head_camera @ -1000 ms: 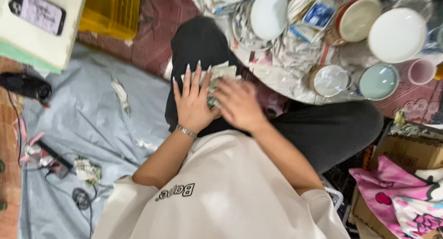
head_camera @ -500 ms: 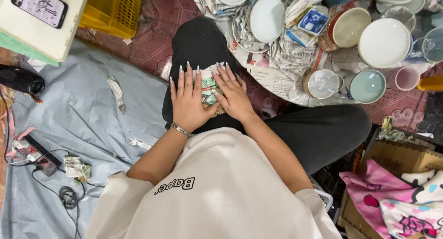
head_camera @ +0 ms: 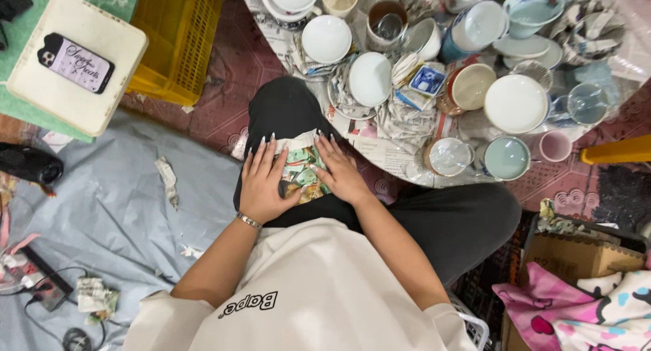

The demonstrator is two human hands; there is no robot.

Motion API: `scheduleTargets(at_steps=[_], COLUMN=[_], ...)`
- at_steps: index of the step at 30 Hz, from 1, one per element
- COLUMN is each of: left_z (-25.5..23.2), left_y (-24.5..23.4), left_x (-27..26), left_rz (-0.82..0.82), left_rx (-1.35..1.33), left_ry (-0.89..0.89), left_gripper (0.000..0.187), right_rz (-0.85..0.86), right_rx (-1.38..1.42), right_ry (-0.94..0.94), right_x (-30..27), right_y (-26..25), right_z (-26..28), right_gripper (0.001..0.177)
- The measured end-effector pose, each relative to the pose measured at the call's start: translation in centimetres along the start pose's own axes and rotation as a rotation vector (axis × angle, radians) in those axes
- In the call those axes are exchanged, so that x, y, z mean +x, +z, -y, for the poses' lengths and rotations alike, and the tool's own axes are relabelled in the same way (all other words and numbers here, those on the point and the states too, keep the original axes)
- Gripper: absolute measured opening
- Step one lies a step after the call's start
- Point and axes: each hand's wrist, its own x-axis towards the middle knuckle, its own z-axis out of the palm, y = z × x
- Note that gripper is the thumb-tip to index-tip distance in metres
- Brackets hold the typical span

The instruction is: The person sits cross-legged on the floor and wraps various ceramic items, including cups, bowls, and plates, using pieces of newspaper. They fold the newspaper around each item individually and place the wrapped items into a nearby black crate.

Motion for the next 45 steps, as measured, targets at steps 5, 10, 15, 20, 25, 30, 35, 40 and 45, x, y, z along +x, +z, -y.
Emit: scheduleTargets(at_steps=[5, 10, 15, 20, 25, 30, 35, 40, 45], left_z=[-0.2, -0.2, -0.3, -0.7, -0.6, -1.0, -0.8, -0.6, -0.6], left_y=[0.1, 0.1, 0.2, -0.2, -0.2, -0.5, -0.2, 0.2, 0.3], left_x=[-0.1, 0.1, 0.0, 0.4, 0.3, 0.6, 0.5, 0.3, 0.4], left_rz=[-0.011, -0.022, -0.029, -0.033, -0.042, -0.039, -0.027, -0.021, -0.031], left_rx=[0.008, 0.002, 0.005, 0.003, 0.0, -0.009, 0.012, 0.001, 0.016], left_ry=[-0.01, -0.014, -0.014, -0.017, 0.001, -0.001, 0.001, -0.002, -0.002], left_gripper=[0.085, 0.084, 0.083, 0.083, 0.082, 0.084, 0.085, 0.086, 0.086], right_rz=[-0.001, -0.032, -0.007, -0.002, 0.0, 0.01, 0.013, -0.014, -0.003], right_rx=[0.017, -0.017, 0.043, 0.058, 0.073, 0.068, 0.103, 0.094, 0.098], right_ry=[0.03, -0.012, 0.006, 0.018, 0.018, 0.02, 0.027, -0.006, 0.025], right_x=[-0.4, -0.2, -0.2, -0.3, -0.4, -0.3, -0.5, -0.5, -0.5], right_y=[0.0, 0.2, 0.4, 0.0, 0.1, -0.9, -0.8, -0.4, -0.5], right_z=[0.1, -0.3, -0.7, -0.3, -0.3, 0.2, 0.2, -0.2, -0.1], right_gripper=[0.07, 0.07, 0.071, 0.071, 0.071, 0.073, 0.071, 0.071, 0.071])
